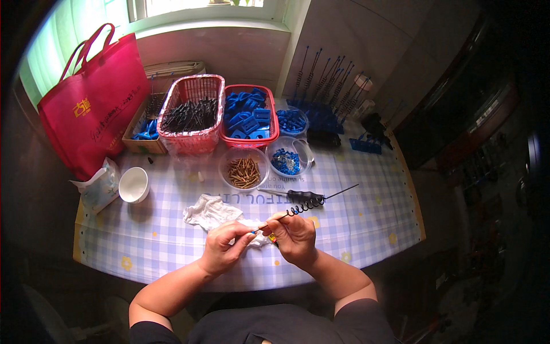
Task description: The person assembles small electrical components by hand, joining them with glue and small plastic parts on a workbench.
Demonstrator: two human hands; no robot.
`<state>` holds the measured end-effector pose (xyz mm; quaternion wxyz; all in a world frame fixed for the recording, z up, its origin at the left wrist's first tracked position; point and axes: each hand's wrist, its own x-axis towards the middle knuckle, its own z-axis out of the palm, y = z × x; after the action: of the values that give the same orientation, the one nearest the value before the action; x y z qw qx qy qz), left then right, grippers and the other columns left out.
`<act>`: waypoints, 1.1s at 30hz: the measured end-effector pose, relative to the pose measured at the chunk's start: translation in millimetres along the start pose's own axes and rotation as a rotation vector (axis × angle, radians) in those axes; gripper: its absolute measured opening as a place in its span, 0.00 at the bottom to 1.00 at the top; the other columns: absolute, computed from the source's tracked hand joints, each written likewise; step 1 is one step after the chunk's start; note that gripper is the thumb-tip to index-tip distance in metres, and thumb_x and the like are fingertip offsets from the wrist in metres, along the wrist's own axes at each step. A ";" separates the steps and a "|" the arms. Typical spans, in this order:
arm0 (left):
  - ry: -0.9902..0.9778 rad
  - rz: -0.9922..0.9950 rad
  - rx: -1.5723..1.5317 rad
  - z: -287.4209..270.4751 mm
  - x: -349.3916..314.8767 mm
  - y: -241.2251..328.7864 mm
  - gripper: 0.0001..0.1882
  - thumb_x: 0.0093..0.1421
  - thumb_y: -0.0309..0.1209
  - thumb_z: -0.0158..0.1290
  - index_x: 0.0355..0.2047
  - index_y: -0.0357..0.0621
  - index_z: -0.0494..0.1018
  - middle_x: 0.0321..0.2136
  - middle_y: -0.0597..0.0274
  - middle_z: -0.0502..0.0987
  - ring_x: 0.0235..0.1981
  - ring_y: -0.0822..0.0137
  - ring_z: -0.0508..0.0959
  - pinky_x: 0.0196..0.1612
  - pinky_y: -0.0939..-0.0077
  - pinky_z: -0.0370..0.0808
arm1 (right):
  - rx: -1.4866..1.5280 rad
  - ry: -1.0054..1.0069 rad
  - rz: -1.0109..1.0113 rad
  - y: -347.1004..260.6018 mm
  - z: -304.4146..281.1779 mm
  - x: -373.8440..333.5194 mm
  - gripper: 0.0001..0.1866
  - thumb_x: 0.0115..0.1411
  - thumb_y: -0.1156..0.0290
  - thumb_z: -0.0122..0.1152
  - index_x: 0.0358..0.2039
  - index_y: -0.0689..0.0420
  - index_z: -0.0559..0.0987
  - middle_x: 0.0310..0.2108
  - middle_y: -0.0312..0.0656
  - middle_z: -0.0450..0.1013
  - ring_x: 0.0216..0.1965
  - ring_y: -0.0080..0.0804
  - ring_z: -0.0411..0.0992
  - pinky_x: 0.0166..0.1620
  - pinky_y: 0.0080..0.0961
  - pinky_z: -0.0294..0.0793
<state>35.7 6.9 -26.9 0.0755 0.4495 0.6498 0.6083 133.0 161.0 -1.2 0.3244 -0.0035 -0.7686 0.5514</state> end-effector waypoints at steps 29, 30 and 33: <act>0.002 -0.034 -0.024 -0.1 0.1 -1.5 0.05 0.55 0.21 0.58 0.33 0.36 0.76 0.26 0.56 0.78 0.24 0.65 0.77 0.28 0.76 0.72 | -0.028 -0.021 0.015 2.6 -0.8 1.8 0.02 0.60 0.78 0.58 0.31 0.63 0.75 0.23 0.42 0.77 0.25 0.27 0.78 0.29 0.22 0.76; 0.004 -0.043 -0.030 -1.2 -0.4 -3.3 0.05 0.55 0.21 0.58 0.33 0.36 0.76 0.26 0.56 0.78 0.24 0.65 0.77 0.28 0.76 0.72 | -0.021 -0.026 0.020 1.1 0.9 3.3 0.03 0.60 0.78 0.58 0.31 0.63 0.75 0.24 0.42 0.77 0.25 0.27 0.77 0.30 0.22 0.76; -0.014 -0.058 -0.028 -0.7 0.7 -3.5 0.05 0.55 0.21 0.58 0.33 0.36 0.76 0.26 0.56 0.78 0.25 0.65 0.77 0.29 0.75 0.72 | 0.032 -0.007 0.055 0.3 0.3 4.2 0.03 0.61 0.77 0.57 0.32 0.63 0.75 0.24 0.41 0.77 0.26 0.26 0.77 0.31 0.22 0.76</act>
<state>33.1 7.4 -29.4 0.1040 0.4334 0.6535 0.6118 129.4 162.4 0.5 0.3063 -0.0173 -0.7605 0.5723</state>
